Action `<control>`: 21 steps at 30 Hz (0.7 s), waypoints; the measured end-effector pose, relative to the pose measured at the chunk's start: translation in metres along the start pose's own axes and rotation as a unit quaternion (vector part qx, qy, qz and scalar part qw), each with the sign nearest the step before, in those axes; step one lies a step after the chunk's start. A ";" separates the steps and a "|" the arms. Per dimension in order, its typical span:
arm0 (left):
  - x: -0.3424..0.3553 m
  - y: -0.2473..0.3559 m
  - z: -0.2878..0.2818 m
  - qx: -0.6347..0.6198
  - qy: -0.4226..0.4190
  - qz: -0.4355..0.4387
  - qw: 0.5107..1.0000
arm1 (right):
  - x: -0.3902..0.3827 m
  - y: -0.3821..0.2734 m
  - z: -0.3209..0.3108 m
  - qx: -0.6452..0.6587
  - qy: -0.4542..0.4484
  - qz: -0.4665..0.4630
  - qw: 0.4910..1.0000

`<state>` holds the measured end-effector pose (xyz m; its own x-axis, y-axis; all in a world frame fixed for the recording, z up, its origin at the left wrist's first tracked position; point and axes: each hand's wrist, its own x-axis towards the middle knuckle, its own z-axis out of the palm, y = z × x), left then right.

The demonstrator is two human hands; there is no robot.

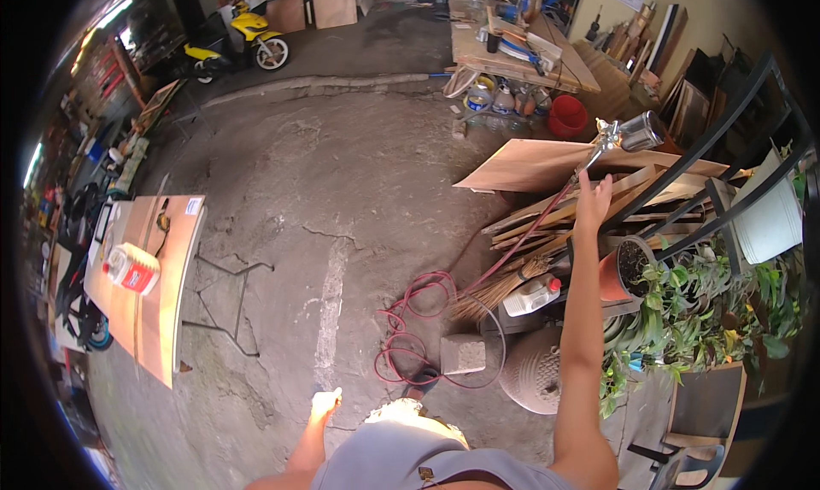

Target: The person uses a spray gun to apply black paint to a long cylindrical object, likely a bag or case, in an outdoor workshop area. They rotate the object to cover different sides, then move indoors to inspect the painted surface and handle the object's strap and zipper.

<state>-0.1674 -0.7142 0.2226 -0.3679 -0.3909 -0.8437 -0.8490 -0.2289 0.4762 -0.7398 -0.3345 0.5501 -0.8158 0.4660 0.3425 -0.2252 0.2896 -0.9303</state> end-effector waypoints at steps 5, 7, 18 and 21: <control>0.009 -0.009 -0.003 0.138 -0.042 0.028 0.989 | -0.221 0.007 -0.088 0.003 -0.138 -0.030 0.990; 0.006 0.020 0.000 0.270 -0.057 0.038 0.960 | -0.337 0.022 -0.135 -0.063 -0.177 0.023 0.982; 0.010 0.091 0.086 0.432 -0.177 0.228 0.855 | -0.793 0.120 -0.468 -0.412 0.006 0.350 0.842; 0.008 0.078 0.142 0.510 -0.214 0.232 0.800 | -0.875 0.095 -0.481 -0.244 0.294 0.525 0.760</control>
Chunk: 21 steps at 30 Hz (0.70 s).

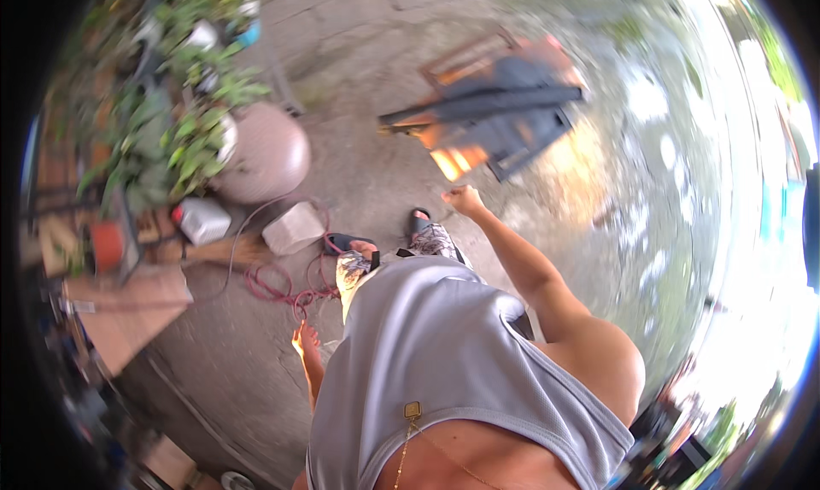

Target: The person uses a spray gun to apply black paint to a long cylindrical object, likely a bag or case, in an outdoor workshop area. They rotate the object to cover different sides, then move indoors to inspect the painted surface and handle the object's strap and zipper.

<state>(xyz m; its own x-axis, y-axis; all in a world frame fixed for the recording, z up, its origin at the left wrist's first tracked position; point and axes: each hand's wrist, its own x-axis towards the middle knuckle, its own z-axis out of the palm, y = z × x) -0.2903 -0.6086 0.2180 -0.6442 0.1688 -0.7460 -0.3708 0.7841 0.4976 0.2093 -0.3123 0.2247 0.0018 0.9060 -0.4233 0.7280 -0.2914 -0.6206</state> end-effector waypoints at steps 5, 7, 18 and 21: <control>0.008 0.127 0.133 0.110 -0.191 0.053 0.974 | -0.086 0.088 -0.026 0.352 0.163 0.319 0.865; -0.022 0.154 0.187 0.145 -0.245 0.094 0.954 | -0.125 0.127 -0.026 0.317 0.144 0.404 0.846; -0.023 0.234 0.416 0.410 -0.341 0.255 0.806 | -0.179 0.181 -0.101 0.364 0.138 0.513 0.765; -0.031 0.250 0.452 0.331 -0.286 0.183 0.880 | -0.106 0.234 -0.157 0.316 0.138 0.478 0.807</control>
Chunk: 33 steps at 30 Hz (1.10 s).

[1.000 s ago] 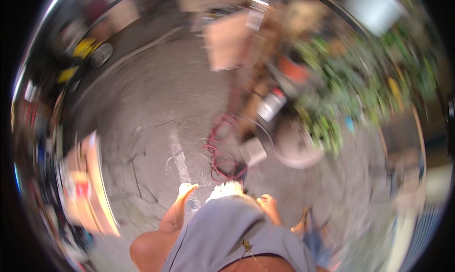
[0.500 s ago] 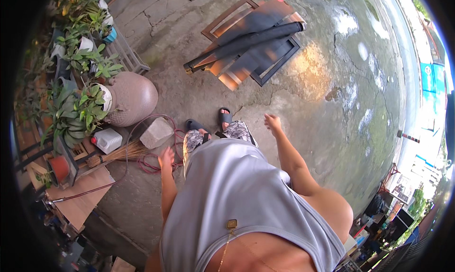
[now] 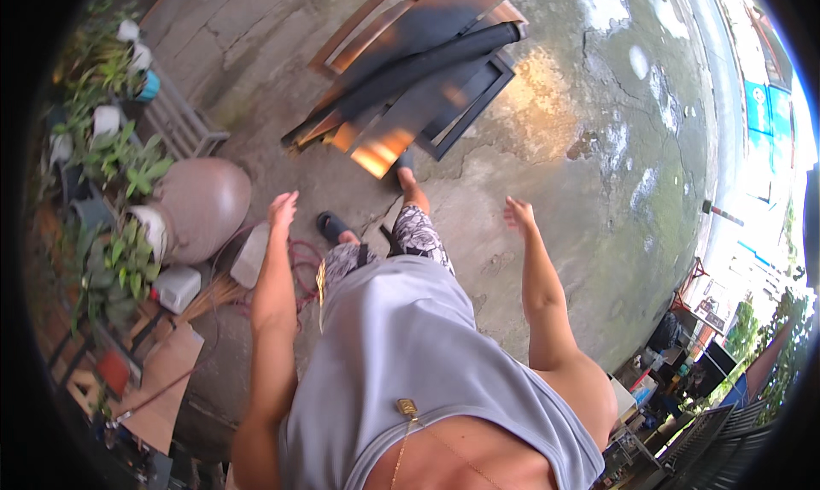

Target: The person uses a spray gun to apply black paint to a long cylindrical object, likely a bag or case, in an outdoor workshop area. They rotate the object to cover different sides, then move indoors to inspect the painted surface and handle the object's strap and zipper.

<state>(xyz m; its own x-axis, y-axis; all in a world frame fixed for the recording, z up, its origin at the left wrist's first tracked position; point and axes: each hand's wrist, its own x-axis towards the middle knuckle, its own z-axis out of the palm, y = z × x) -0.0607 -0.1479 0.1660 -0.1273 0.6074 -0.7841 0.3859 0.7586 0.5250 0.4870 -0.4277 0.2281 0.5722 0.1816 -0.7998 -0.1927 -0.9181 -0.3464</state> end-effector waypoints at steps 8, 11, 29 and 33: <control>0.089 0.067 0.025 -0.082 0.127 -0.079 0.985 | 0.209 -0.285 -0.019 -0.016 0.078 -0.259 0.963; 0.097 0.109 0.045 -0.090 0.161 -0.150 0.971 | 0.233 -0.363 -0.016 0.007 0.058 -0.254 0.965; 0.138 0.096 0.064 -0.286 0.234 -0.200 0.907 | 0.268 -0.402 -0.017 0.038 0.118 -0.239 0.963; 0.098 0.086 0.053 -0.408 0.347 -0.127 0.835 | 0.194 -0.410 -0.027 0.133 0.041 -0.291 0.947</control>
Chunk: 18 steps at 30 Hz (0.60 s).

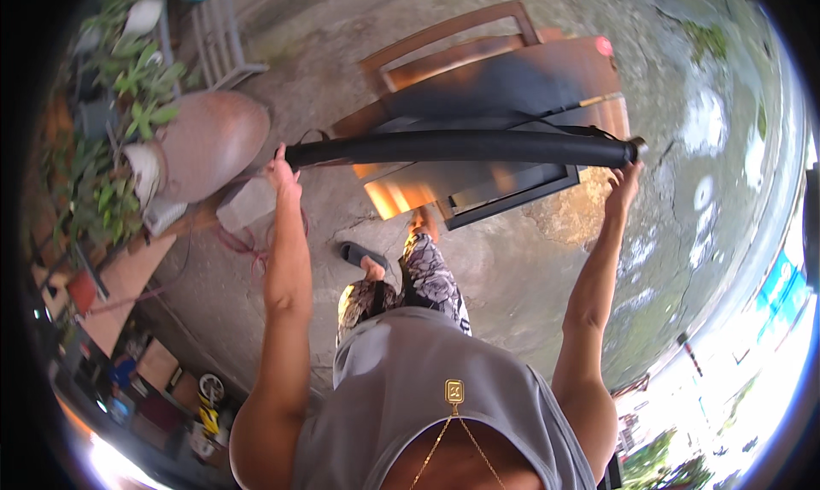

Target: The person uses a spray gun to apply black paint to a long cylindrical object, likely a bag or case, in an outdoor workshop area. They rotate the object to cover different sides, then move indoors to inspect the painted surface and handle the object's strap and zipper.

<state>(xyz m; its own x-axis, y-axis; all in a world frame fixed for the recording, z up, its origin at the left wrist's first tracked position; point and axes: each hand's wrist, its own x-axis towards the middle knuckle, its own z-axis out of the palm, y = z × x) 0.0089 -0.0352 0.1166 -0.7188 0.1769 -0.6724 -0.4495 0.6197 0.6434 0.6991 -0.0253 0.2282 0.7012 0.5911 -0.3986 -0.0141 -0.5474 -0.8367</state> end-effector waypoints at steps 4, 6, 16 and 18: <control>-0.068 0.047 -0.055 -0.138 0.021 0.052 0.989 | -0.048 -0.025 -0.018 0.083 -0.041 -0.023 0.995; -0.088 0.062 -0.099 -0.208 0.007 0.101 0.973 | -0.076 -0.045 -0.016 0.110 -0.042 -0.028 0.993; -0.202 0.134 -0.341 -0.527 -0.075 0.351 0.770 | -0.207 -0.098 0.002 0.352 -0.196 -0.060 0.913; -0.232 0.142 -0.398 -0.559 -0.086 0.388 0.728 | -0.250 -0.112 0.014 0.364 -0.213 -0.053 0.905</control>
<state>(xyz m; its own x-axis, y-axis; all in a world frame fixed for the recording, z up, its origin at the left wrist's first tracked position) -0.0995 -0.2922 0.5096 -0.9526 0.2941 0.0779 -0.1634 -0.7107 0.6843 0.5156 -0.1034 0.4160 0.3892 0.8776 -0.2799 -0.5374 -0.0304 -0.8428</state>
